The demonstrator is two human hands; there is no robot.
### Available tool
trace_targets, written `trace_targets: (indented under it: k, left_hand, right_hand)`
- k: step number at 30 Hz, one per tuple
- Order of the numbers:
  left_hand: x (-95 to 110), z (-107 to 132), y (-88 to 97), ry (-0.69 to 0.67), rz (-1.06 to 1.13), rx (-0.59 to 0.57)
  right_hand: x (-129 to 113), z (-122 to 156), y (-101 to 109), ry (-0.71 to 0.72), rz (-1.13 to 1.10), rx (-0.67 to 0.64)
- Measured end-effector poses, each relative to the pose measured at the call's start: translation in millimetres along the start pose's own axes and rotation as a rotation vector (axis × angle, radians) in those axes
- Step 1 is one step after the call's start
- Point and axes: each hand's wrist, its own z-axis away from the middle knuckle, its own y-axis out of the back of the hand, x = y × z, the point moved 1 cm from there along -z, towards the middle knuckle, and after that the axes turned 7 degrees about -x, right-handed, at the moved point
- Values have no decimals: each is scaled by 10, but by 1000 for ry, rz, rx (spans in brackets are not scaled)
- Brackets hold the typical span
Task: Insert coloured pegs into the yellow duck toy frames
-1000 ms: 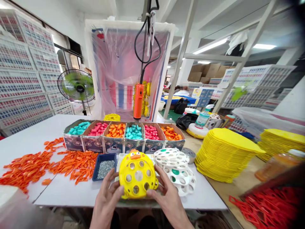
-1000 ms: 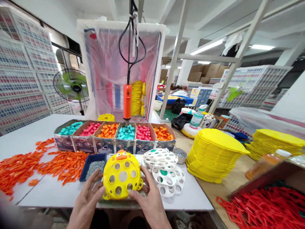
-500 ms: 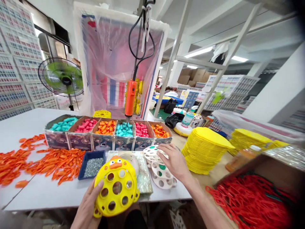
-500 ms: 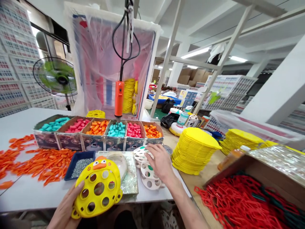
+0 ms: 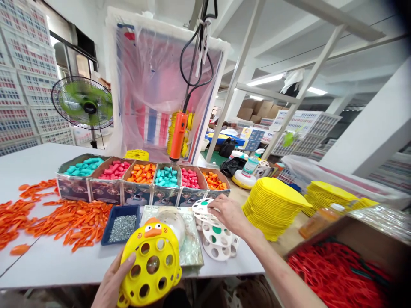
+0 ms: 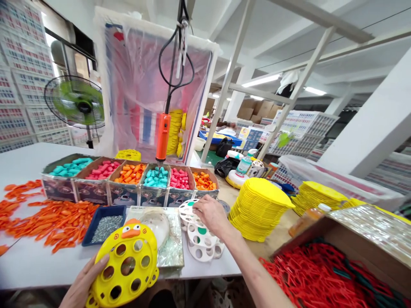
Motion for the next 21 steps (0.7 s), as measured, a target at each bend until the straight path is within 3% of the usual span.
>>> trace_targets:
  k: [6, 11, 16, 21]
  left_hand:
    - [-13, 43, -25, -56, 2, 7]
    - [-31, 5, -4, -37, 11, 3]
    - [-38, 20, -95, -68, 51, -26]
    - [-66, 57, -190, -116, 81, -58]
  right_hand:
    - [-10, -4, 48, 63, -135, -32]
    - [-118, 118, 122, 119, -206, 155]
    - [-573, 377, 71, 213, -174, 431]
    - [-1114, 568, -111, 173, -251, 622]
